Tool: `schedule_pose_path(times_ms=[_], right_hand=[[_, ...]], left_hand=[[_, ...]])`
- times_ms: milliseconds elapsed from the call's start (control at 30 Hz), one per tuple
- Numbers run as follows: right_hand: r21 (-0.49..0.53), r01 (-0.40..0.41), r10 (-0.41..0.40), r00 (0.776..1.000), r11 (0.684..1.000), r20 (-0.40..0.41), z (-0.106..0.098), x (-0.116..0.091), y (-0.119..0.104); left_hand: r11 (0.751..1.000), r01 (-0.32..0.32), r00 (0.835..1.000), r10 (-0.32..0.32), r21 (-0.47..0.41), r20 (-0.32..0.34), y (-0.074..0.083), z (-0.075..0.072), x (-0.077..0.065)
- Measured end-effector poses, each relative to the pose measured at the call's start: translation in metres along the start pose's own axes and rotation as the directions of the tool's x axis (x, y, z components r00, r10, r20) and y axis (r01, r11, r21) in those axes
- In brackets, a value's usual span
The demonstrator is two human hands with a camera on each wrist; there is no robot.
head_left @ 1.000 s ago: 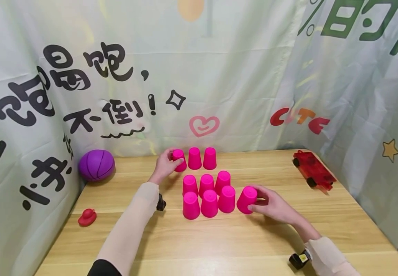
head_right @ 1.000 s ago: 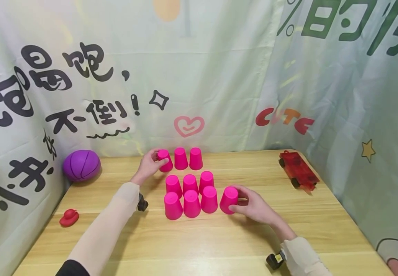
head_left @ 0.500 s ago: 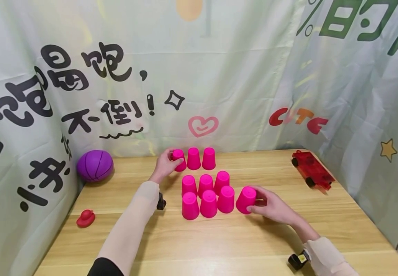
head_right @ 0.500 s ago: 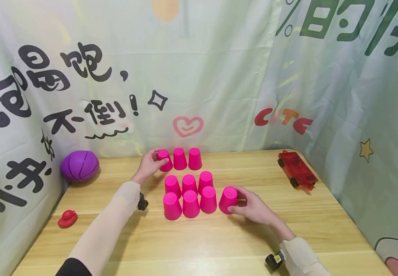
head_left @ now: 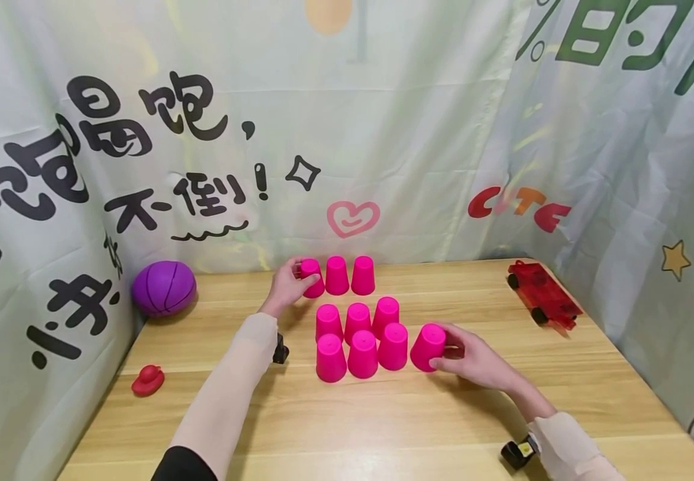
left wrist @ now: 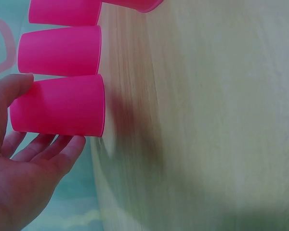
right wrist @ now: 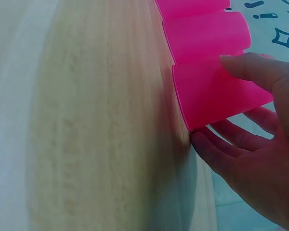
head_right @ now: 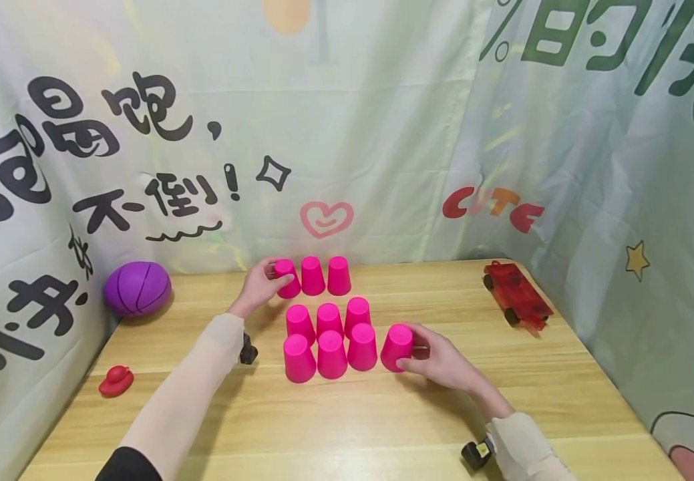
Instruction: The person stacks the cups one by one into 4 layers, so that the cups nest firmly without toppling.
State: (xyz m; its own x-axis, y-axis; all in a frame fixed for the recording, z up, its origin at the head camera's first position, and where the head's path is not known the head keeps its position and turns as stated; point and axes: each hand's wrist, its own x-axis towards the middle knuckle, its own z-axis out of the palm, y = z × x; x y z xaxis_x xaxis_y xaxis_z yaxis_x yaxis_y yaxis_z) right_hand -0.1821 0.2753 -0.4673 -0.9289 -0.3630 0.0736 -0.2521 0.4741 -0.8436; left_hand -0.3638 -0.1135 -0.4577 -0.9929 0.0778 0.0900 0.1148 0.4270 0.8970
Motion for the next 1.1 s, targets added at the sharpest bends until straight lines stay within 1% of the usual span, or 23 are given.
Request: schedule_pose_path(times_ms=[133,367,600,800,967,1100], right_hand=[[0.007,0.004,-0.004,1.0,1.0,0.002,0.0,0.0,0.0],[0.005,-0.007,0.007,1.0,1.0,-0.007,0.001,0.0,0.0],[-0.011,-0.017,0.017,1.0,1.0,-0.01,0.001,0.0,-0.001],[-0.021,-0.024,0.023,1.0,0.999,-0.01,0.0,0.002,-0.002],[-0.019,-0.003,0.003,1.0,1.0,-0.028,-0.005,0.009,-0.003],[-0.022,-0.015,0.014,0.998,1.0,-0.065,-0.01,0.017,-0.004]], left_hand=[[1.0,-0.001,1.0,0.001,0.005,0.003,0.001,0.0,0.001],[0.999,-0.037,0.999,0.037,0.026,-0.001,0.001,-0.001,0.0],[0.999,-0.038,0.999,0.038,0.026,0.006,0.002,-0.002,-0.002],[1.0,-0.024,0.999,0.024,-0.001,0.026,-0.002,-0.016,-0.005],[0.998,-0.056,0.998,0.056,0.02,0.024,-0.002,-0.028,-0.011],[0.996,-0.09,0.996,0.09,0.019,0.019,0.001,-0.038,-0.022]])
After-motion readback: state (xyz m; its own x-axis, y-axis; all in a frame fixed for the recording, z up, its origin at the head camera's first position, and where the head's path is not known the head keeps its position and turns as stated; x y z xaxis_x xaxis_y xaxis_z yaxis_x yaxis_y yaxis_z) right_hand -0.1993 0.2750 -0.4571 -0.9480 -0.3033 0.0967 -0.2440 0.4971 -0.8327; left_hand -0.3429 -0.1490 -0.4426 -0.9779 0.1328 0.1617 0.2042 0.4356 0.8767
